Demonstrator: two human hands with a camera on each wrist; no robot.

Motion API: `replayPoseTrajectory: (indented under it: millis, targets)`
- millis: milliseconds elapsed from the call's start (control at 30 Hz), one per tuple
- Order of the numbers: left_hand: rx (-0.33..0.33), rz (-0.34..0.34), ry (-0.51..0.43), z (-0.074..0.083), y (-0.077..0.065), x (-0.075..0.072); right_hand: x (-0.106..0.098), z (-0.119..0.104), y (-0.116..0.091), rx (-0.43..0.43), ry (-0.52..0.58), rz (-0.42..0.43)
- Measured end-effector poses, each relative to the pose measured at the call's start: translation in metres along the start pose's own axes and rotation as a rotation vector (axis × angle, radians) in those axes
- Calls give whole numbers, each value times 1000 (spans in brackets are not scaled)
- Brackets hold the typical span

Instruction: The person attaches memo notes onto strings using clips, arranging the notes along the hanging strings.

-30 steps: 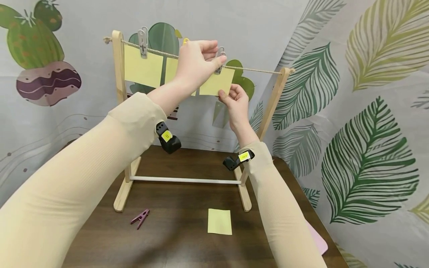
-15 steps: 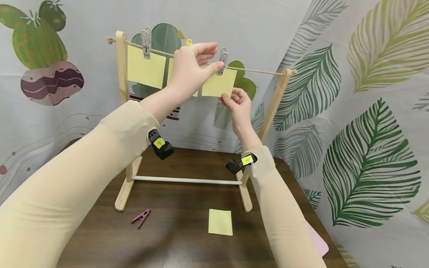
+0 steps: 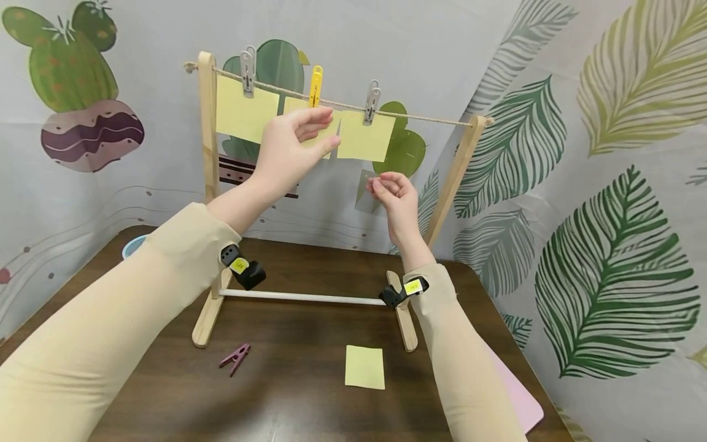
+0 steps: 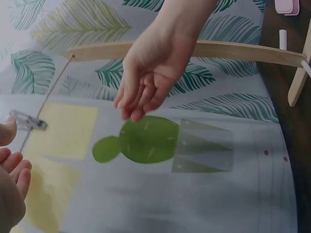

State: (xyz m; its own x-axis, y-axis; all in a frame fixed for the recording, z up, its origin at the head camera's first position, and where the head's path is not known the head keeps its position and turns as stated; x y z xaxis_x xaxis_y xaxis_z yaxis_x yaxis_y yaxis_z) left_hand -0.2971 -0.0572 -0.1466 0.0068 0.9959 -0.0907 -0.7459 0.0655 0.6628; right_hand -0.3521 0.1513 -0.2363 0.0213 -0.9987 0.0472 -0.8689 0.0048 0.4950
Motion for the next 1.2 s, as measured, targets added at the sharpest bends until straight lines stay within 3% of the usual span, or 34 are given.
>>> replayPoseTrajectory:
  millis: [333,467,767,1067,1200]
  targets:
    - [-120,-19,63,-47,-31,-27,-8,25,-30,20,-16,-32]
    - [-149,-34,37,-64,-47,-36,-10,41,-46,36,-48,-61]
    - [-230,-191,54,-101,-89,-48,-23,80,-86,135,-121,-119]
    - [-385,-204,-5,-140,-133,-61,-41,110,-123,215,-176,-182]
    - [-429,-231,-26,-154,-150,-65,-47,123,-134,231,-265,-231]
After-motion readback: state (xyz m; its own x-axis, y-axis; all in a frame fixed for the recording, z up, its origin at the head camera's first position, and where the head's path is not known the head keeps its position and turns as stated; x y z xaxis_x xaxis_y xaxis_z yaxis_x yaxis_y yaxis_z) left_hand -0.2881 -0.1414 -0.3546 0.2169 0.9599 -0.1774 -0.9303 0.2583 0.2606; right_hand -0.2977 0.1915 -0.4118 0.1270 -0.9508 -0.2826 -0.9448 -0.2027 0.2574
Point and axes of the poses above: each hand's wrist, its own y-axis towards the middle knuckle, its own x-axis out of the palm, z = x × y, the point moved 2 cm from there along y, towards the middle knuckle, and after that the axes turned 12 degrees about -y, right-handed, at the moved point
